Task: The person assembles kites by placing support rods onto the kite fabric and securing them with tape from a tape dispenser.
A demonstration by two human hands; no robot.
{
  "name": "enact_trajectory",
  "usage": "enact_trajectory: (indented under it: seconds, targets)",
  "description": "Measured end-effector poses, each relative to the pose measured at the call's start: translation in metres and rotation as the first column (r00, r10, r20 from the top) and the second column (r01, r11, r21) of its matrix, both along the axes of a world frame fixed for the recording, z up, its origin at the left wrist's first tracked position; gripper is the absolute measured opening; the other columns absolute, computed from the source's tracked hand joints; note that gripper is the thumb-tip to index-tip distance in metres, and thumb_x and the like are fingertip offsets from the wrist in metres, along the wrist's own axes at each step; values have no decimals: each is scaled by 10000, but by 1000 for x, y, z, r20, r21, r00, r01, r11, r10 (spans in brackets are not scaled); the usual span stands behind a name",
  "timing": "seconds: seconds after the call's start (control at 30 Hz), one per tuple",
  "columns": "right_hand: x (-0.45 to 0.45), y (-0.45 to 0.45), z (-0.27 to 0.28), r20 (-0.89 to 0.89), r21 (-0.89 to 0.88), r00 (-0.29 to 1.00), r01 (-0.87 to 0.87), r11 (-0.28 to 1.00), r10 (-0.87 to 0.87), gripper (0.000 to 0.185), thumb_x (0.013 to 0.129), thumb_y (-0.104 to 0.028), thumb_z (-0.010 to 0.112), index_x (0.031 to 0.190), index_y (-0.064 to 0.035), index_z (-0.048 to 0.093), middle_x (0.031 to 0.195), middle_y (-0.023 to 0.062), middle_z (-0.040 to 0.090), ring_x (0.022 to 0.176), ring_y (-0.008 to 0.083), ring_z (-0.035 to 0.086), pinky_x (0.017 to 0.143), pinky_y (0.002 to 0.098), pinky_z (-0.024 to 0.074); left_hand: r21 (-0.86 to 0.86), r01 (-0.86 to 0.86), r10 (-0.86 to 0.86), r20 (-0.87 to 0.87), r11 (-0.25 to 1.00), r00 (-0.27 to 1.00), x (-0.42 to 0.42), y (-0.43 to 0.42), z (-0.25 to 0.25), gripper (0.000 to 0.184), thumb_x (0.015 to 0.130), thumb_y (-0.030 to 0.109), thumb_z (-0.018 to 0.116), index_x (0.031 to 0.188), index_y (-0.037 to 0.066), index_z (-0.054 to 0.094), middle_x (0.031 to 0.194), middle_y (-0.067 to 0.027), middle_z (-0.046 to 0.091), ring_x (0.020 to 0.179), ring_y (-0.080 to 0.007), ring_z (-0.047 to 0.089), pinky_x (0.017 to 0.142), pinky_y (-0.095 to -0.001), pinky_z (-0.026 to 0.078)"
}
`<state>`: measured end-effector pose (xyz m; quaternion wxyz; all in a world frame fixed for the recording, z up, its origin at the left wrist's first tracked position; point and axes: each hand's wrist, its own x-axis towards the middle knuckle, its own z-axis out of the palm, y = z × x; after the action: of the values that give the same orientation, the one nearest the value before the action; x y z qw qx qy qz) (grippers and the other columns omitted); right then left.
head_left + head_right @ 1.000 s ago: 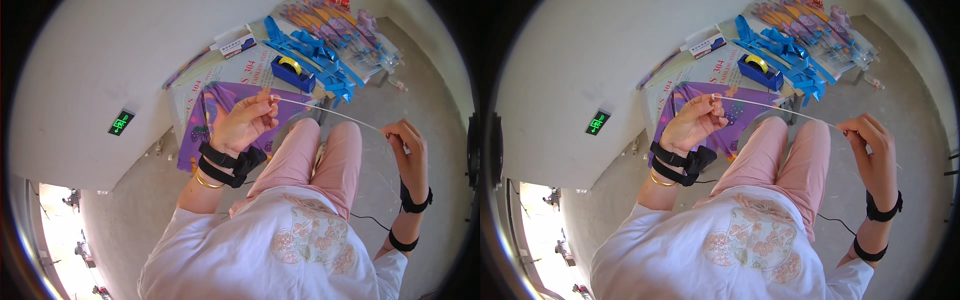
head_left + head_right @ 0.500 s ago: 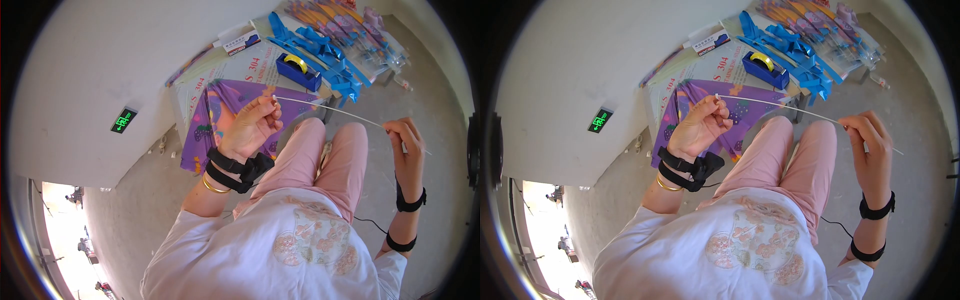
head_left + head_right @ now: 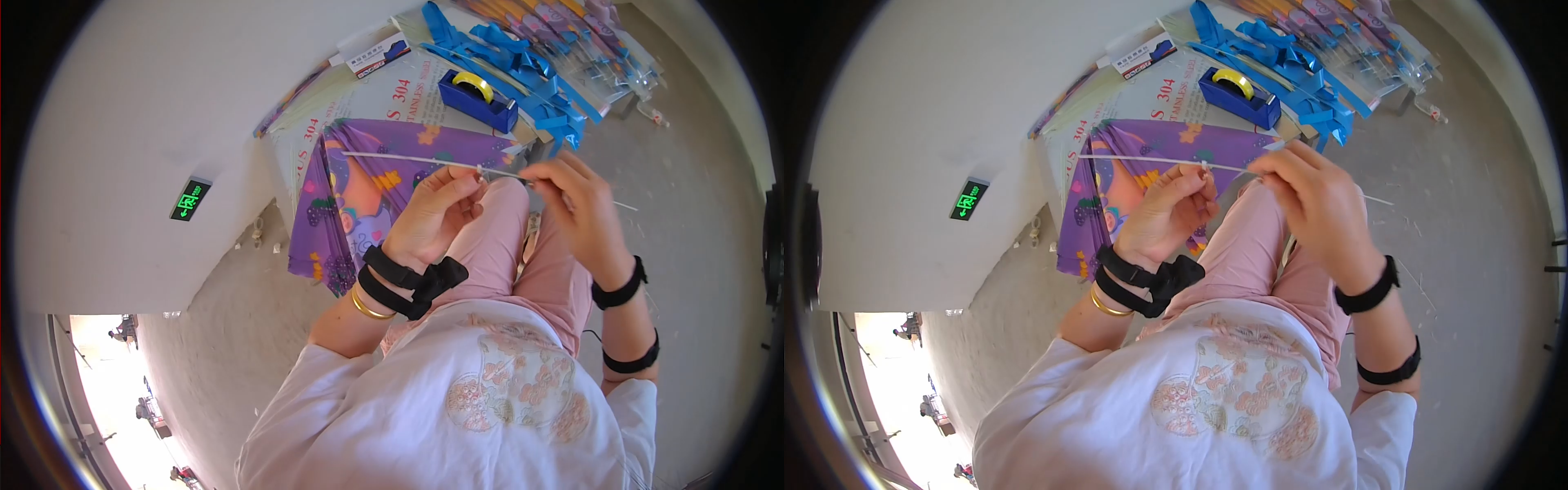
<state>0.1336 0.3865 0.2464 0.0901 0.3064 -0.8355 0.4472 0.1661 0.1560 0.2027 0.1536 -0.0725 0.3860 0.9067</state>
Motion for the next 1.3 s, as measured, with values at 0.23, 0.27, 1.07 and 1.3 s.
enact_trajectory:
  seconds: [0.23,0.27,1.07,1.3]
  targets:
    - [-29,5,-54,199,133,963,156,979,-180,115,879,-79,662,992,-54,662,946,113,670,802,274,670,680,352,521,-42,-236,239,105,971,965,-26,-63,-41,71,917,132,684,986,128,665,898,17,674,766,-78,610,706,-263,495]
    - [-32,2,-65,212,144,961,149,978,-177,115,879,-79,662,992,-54,662,946,113,670,802,274,670,680,352,521,-92,-248,258,124,964,958,-30,-71,-52,73,918,139,684,987,123,665,893,19,676,731,-68,596,692,-252,484]
    - [-166,-124,-294,191,393,952,148,908,-238,75,791,-69,678,796,-125,629,843,66,642,876,313,604,767,428,479,-794,-235,-486,86,-561,870,-168,-211,-221,587,860,271,701,1366,57,497,1358,-114,513,1168,-311,538,956,-436,475]
    - [-182,-118,-302,177,465,964,96,880,-198,63,828,-78,661,821,-124,618,858,57,640,896,295,607,765,429,474,-724,-266,-483,104,-636,870,-172,-201,-220,665,885,360,670,1460,116,441,1461,-100,452,1089,-310,539,899,-442,466]
